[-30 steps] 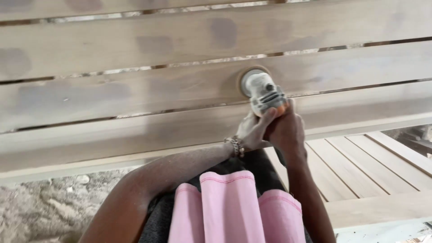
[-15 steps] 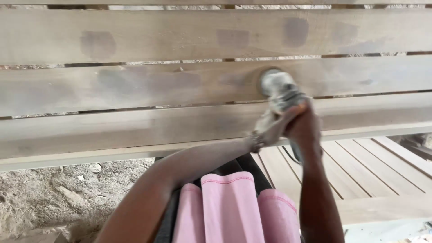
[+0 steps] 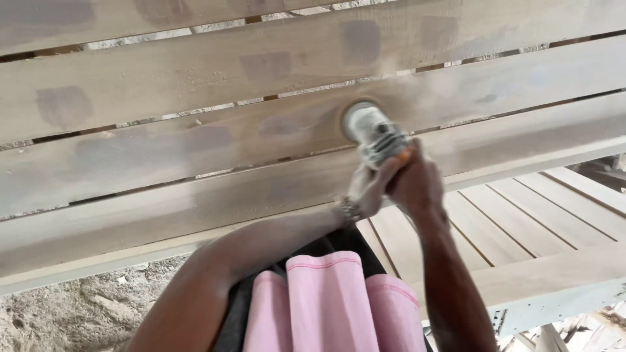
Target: The person sands wooden slats using an angle grinder, holding it with both hands and then with one hand to smooth the surfaces.
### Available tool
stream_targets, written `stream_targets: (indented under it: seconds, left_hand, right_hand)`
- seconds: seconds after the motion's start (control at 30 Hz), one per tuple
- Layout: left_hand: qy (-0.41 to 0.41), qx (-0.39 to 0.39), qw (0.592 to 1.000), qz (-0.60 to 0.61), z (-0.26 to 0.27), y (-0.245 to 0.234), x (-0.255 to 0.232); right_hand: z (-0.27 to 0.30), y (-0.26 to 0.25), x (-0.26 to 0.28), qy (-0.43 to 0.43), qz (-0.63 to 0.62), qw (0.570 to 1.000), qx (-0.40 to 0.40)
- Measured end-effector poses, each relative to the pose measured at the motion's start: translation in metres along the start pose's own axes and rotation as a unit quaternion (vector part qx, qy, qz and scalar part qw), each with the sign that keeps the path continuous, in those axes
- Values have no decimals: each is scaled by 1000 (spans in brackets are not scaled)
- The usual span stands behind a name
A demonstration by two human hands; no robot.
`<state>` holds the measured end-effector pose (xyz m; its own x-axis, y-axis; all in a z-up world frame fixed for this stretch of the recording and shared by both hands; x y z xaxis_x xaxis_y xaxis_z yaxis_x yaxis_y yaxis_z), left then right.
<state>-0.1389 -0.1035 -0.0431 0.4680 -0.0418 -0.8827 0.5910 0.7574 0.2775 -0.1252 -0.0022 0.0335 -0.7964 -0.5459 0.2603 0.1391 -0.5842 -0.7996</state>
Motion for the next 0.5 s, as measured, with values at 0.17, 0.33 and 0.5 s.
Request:
stream_targets:
  seconds: [0.17,0.33,0.5]
  left_hand:
    - [-121,113,982,-87,-56,96,-5]
    - [-176,202,945,-186,-71,125,-9]
    - [-156,104,971,-149,-33,16,-14]
  right_hand:
    - [-33,-61,-82,51,-12,997,-58]
    - [-39,-73,-95,-2,-146,986,-86]
    - [-19,-4,-46,-10,-143,988,-49]
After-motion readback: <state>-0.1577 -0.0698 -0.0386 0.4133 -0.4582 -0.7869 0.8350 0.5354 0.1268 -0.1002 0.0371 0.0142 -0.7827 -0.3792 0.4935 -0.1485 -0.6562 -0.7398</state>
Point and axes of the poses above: each hand's wrist, its own z-axis away from the middle knuckle, its own y-axis out of the palm, x = y × z, the point moved 10 cm from there along -z, towards the middle knuckle, and after that the axes turned 4 degrees about -z, right-handed, at the moved point
